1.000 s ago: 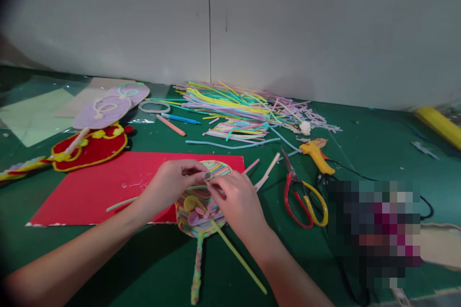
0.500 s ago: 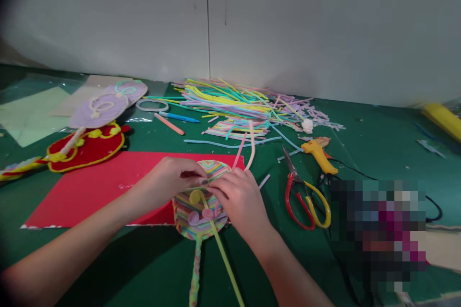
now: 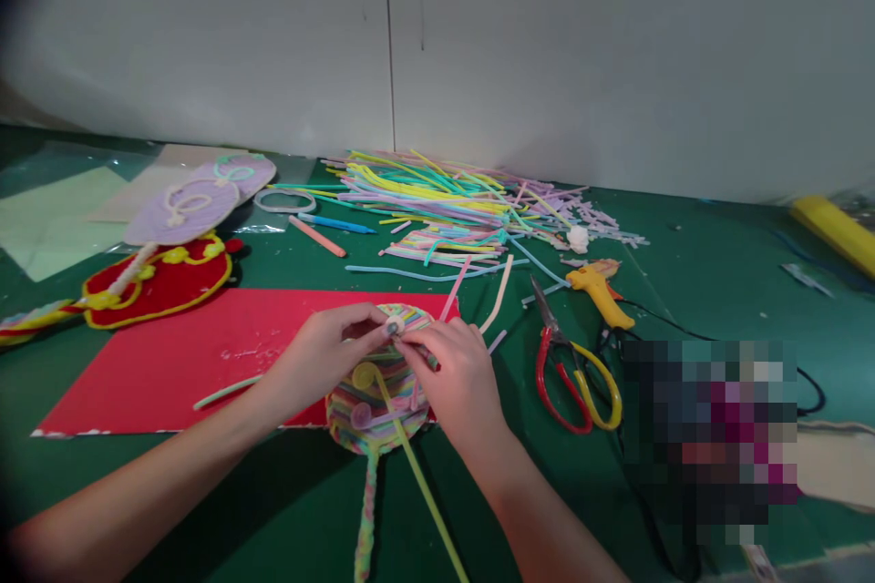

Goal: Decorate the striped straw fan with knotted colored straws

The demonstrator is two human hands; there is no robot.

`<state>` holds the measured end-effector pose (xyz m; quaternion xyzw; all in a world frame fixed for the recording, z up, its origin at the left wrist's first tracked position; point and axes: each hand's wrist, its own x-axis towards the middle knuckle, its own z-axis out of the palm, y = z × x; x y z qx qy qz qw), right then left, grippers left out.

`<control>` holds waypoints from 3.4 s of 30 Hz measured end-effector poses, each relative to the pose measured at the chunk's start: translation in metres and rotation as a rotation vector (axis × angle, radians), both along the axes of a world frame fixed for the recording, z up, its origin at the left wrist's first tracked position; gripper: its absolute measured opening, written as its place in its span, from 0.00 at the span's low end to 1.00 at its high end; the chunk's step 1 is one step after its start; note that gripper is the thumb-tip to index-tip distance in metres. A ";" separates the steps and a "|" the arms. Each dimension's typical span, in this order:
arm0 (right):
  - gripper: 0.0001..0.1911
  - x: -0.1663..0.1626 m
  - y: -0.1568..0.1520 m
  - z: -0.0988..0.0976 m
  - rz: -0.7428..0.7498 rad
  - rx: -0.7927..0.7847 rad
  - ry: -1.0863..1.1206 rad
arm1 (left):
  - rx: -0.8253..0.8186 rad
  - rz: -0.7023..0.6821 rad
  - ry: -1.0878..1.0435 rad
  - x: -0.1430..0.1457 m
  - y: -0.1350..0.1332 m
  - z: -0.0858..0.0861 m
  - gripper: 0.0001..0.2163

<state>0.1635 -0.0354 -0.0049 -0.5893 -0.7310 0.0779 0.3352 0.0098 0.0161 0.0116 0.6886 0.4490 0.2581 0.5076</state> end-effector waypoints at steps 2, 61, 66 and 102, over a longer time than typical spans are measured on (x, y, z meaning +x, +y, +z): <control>0.06 0.000 0.000 -0.001 0.004 -0.007 -0.012 | -0.004 0.003 -0.021 0.001 0.000 0.000 0.08; 0.03 0.003 0.000 -0.007 0.106 -0.123 -0.082 | 0.156 -0.204 0.336 -0.017 0.018 -0.007 0.09; 0.04 0.005 -0.001 -0.007 0.108 -0.123 -0.075 | 0.188 -0.202 0.360 -0.021 0.024 -0.005 0.12; 0.04 -0.001 0.007 -0.014 -0.047 -0.105 0.070 | 0.177 -0.148 0.283 -0.018 0.026 -0.021 0.05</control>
